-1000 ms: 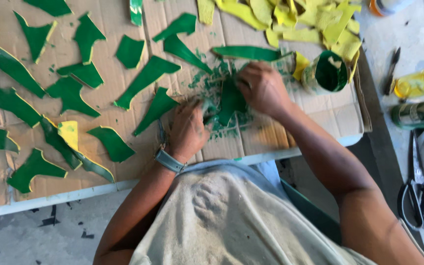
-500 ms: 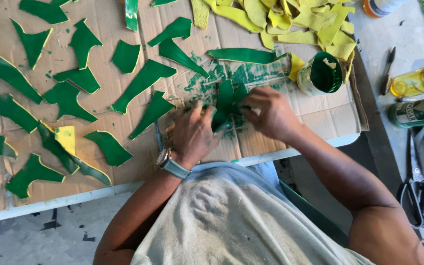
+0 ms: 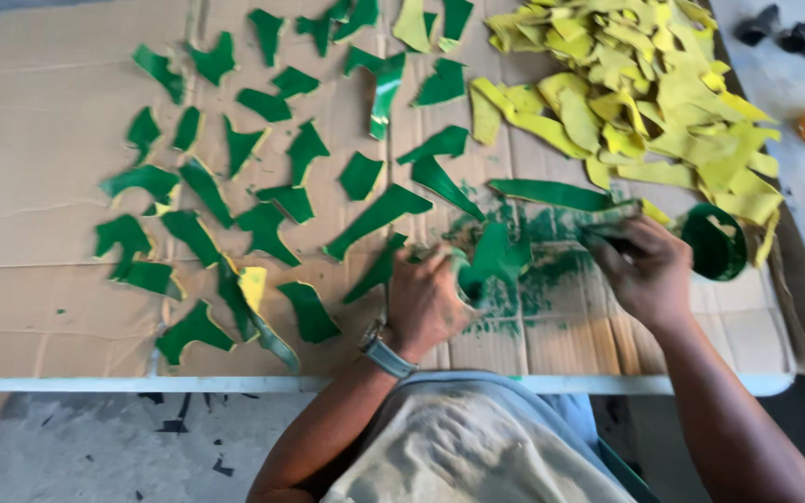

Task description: The person paints yellow foam cutouts green using a brush and a paint can. They repeatedly dip the brush, apply paint to each piece, and place the finished cutouts on a cardboard surface.

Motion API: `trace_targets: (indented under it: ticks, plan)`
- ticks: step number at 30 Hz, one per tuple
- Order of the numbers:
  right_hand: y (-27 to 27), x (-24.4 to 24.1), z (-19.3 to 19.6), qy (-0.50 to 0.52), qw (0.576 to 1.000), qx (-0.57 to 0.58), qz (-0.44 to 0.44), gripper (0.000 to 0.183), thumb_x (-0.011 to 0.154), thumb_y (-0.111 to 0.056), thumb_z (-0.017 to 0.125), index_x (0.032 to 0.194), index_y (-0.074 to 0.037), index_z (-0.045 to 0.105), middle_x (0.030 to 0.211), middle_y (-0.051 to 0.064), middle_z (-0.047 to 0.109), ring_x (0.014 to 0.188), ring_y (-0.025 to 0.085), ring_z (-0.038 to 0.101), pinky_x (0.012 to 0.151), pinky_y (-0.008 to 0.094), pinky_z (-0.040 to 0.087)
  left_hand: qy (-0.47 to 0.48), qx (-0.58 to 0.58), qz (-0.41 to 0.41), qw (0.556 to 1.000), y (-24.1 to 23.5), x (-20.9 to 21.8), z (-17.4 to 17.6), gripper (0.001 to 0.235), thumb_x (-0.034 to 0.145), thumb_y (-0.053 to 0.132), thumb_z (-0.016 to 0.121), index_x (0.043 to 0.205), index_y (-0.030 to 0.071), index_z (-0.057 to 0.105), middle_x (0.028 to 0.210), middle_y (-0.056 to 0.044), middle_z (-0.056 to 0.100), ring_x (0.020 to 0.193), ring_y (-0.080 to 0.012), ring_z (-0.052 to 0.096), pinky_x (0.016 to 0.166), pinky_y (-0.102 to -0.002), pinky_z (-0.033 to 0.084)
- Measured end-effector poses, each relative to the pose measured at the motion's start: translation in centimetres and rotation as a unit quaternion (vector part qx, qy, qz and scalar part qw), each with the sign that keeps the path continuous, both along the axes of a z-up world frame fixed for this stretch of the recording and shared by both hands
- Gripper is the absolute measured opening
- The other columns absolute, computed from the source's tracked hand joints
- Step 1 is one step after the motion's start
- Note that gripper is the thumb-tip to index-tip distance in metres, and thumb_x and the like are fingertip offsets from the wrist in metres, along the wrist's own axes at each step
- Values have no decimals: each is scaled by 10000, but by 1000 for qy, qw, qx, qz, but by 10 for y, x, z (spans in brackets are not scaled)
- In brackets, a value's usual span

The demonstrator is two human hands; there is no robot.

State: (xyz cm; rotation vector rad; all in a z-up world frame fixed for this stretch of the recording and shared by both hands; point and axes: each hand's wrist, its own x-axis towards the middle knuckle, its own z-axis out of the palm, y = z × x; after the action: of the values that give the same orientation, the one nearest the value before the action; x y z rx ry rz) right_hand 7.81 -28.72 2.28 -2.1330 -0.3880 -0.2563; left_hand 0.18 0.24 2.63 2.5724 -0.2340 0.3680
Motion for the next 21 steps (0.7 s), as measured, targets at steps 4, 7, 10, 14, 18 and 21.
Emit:
trace_targets:
  ticks: [4,7,10,14,18,21]
  plan:
    - [-4,-10,-10,49,986,140,79,103,934,6,729,1022,-38,701,951,8,683,864,49,598,784,214,498,-189,75,129,971,78,46,29,434,712,398,833,970,76,698,946,-131,685,928,-360,658,978,-562,411]
    - [0,-15,-25,57,992,76,79,123,901,30,748,999,-33,708,893,29,668,837,81,591,775,232,490,-159,120,233,952,135,102,36,403,729,424,879,864,90,698,976,-143,703,923,-363,663,897,-507,456]
    - [4,-20,-36,90,991,57,85,134,867,42,737,976,-28,705,900,39,685,839,99,615,778,245,499,-120,168,242,948,170,144,23,388,673,351,859,896,69,712,1073,-142,721,978,-342,688,951,-508,454]
    - [14,-20,-35,90,988,70,108,163,824,46,709,970,-24,712,920,41,710,832,113,645,762,256,509,-20,159,256,953,187,172,5,427,654,358,880,911,51,731,1083,-165,713,972,-363,686,899,-523,482]
    - [15,-21,-38,112,991,7,80,107,800,57,713,868,-7,661,819,79,633,731,172,599,677,298,481,-8,165,242,956,193,176,-2,363,705,311,861,904,33,737,1073,-202,704,972,-395,681,880,-560,495]
    - [11,-18,-52,74,989,76,102,139,813,49,720,872,-8,609,899,70,651,829,170,619,749,287,493,-23,135,209,968,176,188,-5,323,777,269,831,942,12,725,1085,-246,685,1000,-436,658,851,-554,514]
